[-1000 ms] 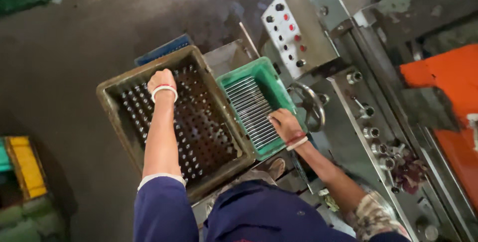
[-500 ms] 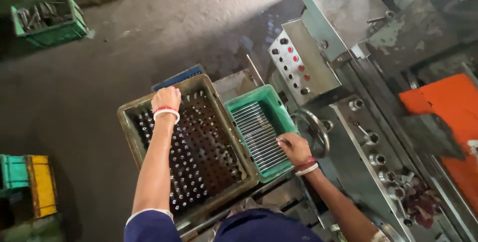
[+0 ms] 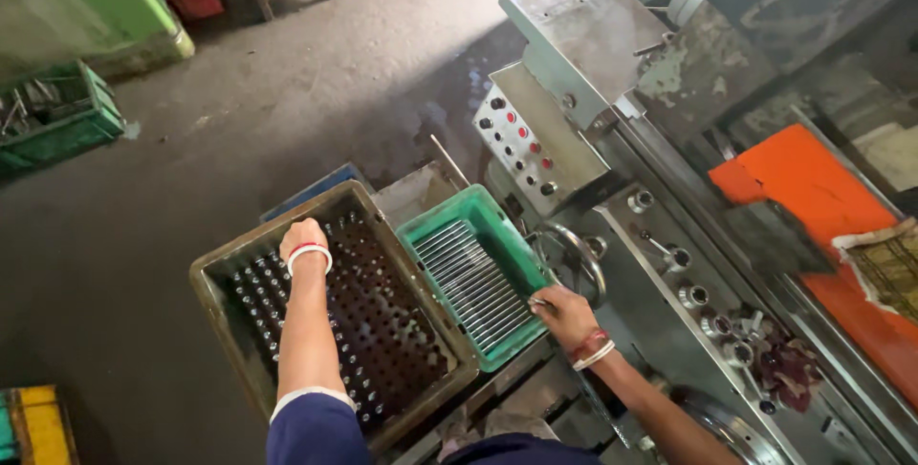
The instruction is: The person repeatedly picks up metal rods from a green tray, inserts them into a machine, and pulls a lever to process them. The processed rods are then placed back into the tray. The task is performed continuously in a repetitive cycle.
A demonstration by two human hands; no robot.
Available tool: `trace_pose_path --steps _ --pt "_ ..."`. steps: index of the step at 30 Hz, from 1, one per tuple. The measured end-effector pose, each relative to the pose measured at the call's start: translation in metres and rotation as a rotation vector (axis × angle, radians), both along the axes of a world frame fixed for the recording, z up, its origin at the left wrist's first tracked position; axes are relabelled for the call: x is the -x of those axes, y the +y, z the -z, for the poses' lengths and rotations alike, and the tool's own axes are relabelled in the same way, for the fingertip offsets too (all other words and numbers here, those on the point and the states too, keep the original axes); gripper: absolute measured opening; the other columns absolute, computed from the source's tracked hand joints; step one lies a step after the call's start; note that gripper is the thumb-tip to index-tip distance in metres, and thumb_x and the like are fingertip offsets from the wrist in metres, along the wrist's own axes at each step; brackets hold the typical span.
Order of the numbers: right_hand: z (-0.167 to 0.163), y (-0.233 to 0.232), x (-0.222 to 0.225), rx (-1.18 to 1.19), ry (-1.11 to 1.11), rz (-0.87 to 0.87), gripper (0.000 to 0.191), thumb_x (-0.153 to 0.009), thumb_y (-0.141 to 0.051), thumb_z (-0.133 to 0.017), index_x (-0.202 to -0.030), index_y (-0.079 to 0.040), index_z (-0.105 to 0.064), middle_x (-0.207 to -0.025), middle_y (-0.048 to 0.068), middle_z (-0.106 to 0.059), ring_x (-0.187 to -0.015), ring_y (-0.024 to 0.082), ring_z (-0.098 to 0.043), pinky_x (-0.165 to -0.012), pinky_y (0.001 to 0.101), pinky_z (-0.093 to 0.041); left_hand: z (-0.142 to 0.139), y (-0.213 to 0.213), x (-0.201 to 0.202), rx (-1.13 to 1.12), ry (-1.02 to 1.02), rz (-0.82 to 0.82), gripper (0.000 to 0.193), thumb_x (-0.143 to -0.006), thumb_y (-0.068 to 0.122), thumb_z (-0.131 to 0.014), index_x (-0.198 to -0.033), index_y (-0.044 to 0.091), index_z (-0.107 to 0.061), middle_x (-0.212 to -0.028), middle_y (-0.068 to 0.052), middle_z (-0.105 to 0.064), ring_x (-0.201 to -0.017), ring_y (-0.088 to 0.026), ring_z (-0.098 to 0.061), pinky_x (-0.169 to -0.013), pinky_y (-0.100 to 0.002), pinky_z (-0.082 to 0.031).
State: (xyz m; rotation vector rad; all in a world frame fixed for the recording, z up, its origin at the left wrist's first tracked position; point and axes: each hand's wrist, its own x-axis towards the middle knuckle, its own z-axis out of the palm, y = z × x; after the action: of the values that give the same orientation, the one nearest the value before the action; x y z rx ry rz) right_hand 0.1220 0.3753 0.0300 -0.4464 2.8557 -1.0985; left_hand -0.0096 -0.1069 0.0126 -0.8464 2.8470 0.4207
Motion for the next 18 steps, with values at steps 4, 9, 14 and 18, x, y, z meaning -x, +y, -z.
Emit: trace_pose_path --steps 4,9,14,18 --pt "0.009 0.014 -0.008 -0.017 0.077 -0.003 0.013 -0.084 -0.015 -0.075 -0.095 -0.008 -0.074 -0.091 0.011 -0.072 -0.086 0.031 -0.071 -0.077 0.0394 -0.057 -0.004 0.004 0.005 0.013 0.042 0.013 0.028 -0.1 0.017 -0.055 -0.105 0.003 -0.079 -0.111 -0.024 -0.074 -0.105 -0.041 -0.072 -0.089 -0.051 -0.058" --pt "0.004 0.005 -0.006 0.023 0.05 0.027 0.015 -0.084 -0.015 -0.076 -0.097 -0.008 -0.075 -0.093 0.01 -0.074 -0.087 0.03 -0.072 -0.077 0.0383 -0.057 -0.031 -0.003 -0.004 0.049 0.108 0.052 0.04 -0.098 0.039 -0.064 -0.098 0.002 -0.078 -0.101 -0.026 -0.074 -0.097 -0.043 -0.072 -0.086 -0.051 -0.059" --pt "-0.022 -0.018 0.013 0.106 -0.014 0.067 0.018 -0.084 -0.018 -0.078 -0.1 -0.009 -0.076 -0.095 0.008 -0.077 -0.084 0.023 -0.075 -0.076 0.0333 -0.058 -0.086 0.005 -0.047 -0.116 0.338 0.354 0.048 -0.096 0.049 -0.064 -0.087 0.004 -0.078 -0.083 -0.023 -0.072 -0.082 -0.042 -0.072 -0.078 -0.051 -0.057" --pt "-0.043 -0.03 0.033 0.22 -0.096 0.124 0.023 -0.083 -0.023 -0.08 -0.101 -0.008 -0.076 -0.095 0.005 -0.082 -0.082 0.014 -0.076 -0.076 0.0296 -0.058 -0.109 0.07 -0.086 -0.752 0.236 0.362 0.042 -0.089 0.048 -0.07 -0.092 0.007 -0.081 -0.055 -0.01 -0.067 -0.045 -0.02 -0.065 -0.046 -0.037 -0.051"
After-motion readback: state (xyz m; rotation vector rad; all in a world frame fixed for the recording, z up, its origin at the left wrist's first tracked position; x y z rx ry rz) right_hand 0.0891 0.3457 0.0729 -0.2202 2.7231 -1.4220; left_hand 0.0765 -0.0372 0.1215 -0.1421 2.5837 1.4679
